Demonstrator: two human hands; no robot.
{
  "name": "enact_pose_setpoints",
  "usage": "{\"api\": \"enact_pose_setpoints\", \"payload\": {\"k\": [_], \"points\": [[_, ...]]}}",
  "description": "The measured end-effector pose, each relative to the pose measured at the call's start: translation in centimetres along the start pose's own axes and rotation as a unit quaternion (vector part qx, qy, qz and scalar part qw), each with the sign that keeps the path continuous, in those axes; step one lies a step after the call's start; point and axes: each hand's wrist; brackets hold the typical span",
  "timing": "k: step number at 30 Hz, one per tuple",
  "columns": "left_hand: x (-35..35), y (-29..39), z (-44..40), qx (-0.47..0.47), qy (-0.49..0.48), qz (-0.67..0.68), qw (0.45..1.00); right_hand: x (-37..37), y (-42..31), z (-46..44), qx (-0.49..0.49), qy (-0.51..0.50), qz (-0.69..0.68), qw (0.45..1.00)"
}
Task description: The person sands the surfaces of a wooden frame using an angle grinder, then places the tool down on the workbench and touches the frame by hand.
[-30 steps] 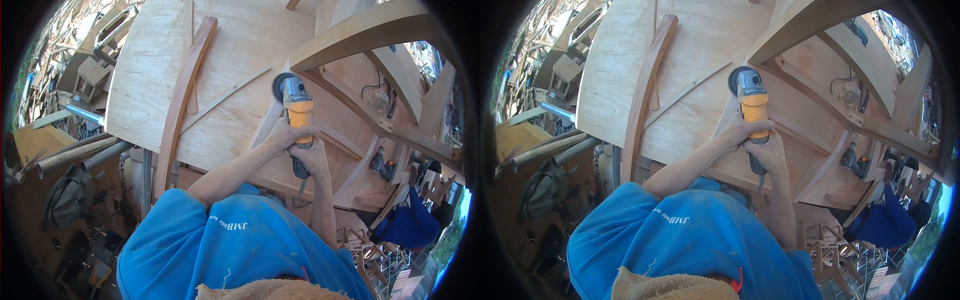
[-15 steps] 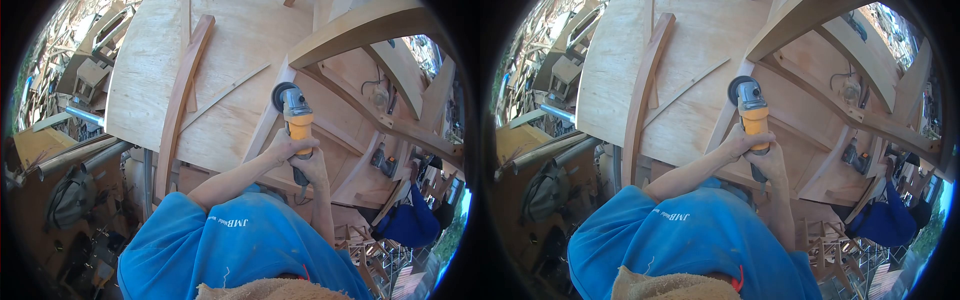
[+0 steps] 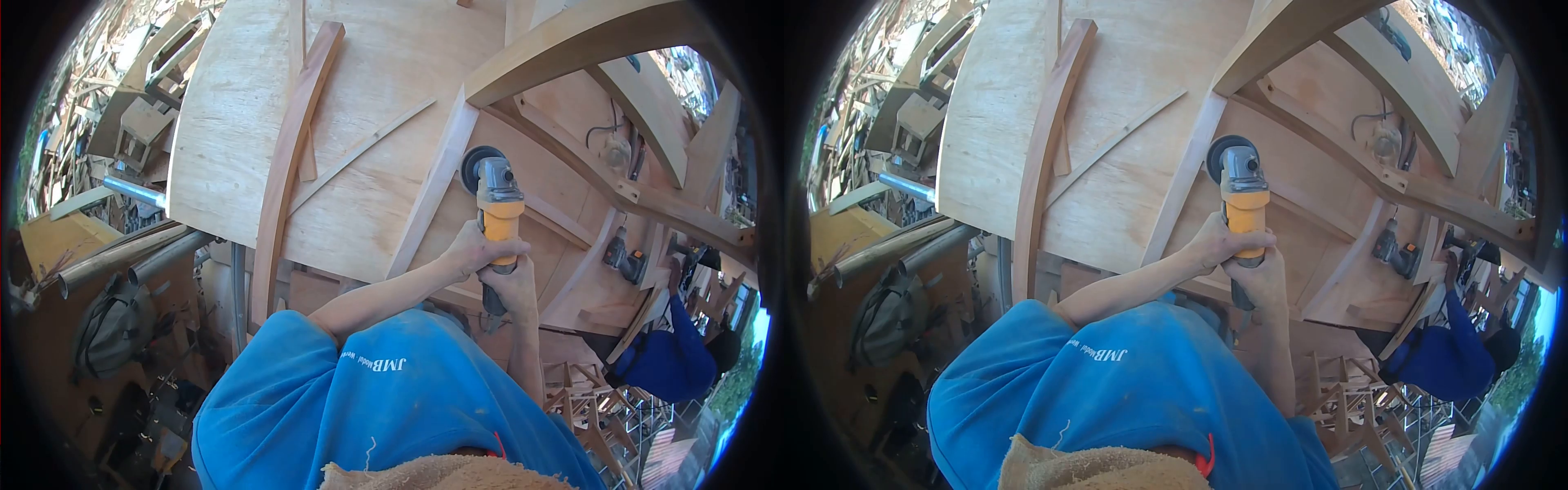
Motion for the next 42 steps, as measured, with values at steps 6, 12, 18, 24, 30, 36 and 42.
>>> {"api": "enact_pose_setpoints", "payload": {"k": [6,12,18,24,30,36,42], "points": [[-1.0,0.5,0.5,0.024,0.019,0.025,0.999,0.5,-1.1,-1.2,0.039,-0.054,0.026,0.997],[-2.0,0.6,1.1,0.031,0.031,0.049,0.998,1.7,-1.5,-1.5,0.003,-0.047,0.039,0.998],[0.1,0.2,0.4,0.022,-0.009,0.048,0.999,-0.3,-1.5,-0.2,0.025,-0.03,0.036,0.999],[-0.1,0.4,1.3,0.013,-0.007,0.025,1.0,0.0,-2.0,0.5,0.033,-0.03,0.018,0.999],[-1.4,0.5,3.0,-0.011,0.023,0.024,0.999,1.3,-2.0,0.4,0.034,-0.069,0.026,0.997],[-2.0,1.1,2.9,-0.016,0.031,0.023,0.999,1.6,-1.7,-0.4,0.041,-0.08,0.028,0.996],[-2.2,2.4,1.5,-0.002,0.034,0.024,0.999,1.5,-2.4,-2.5,0.035,-0.073,0.032,0.996]]}}
Point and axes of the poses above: each hand's wrist, its own z-axis away from the middle knuckle, its own x-axis out of the palm, y = z × x, and after that the axes turned 11 degrees about -x, right-handed
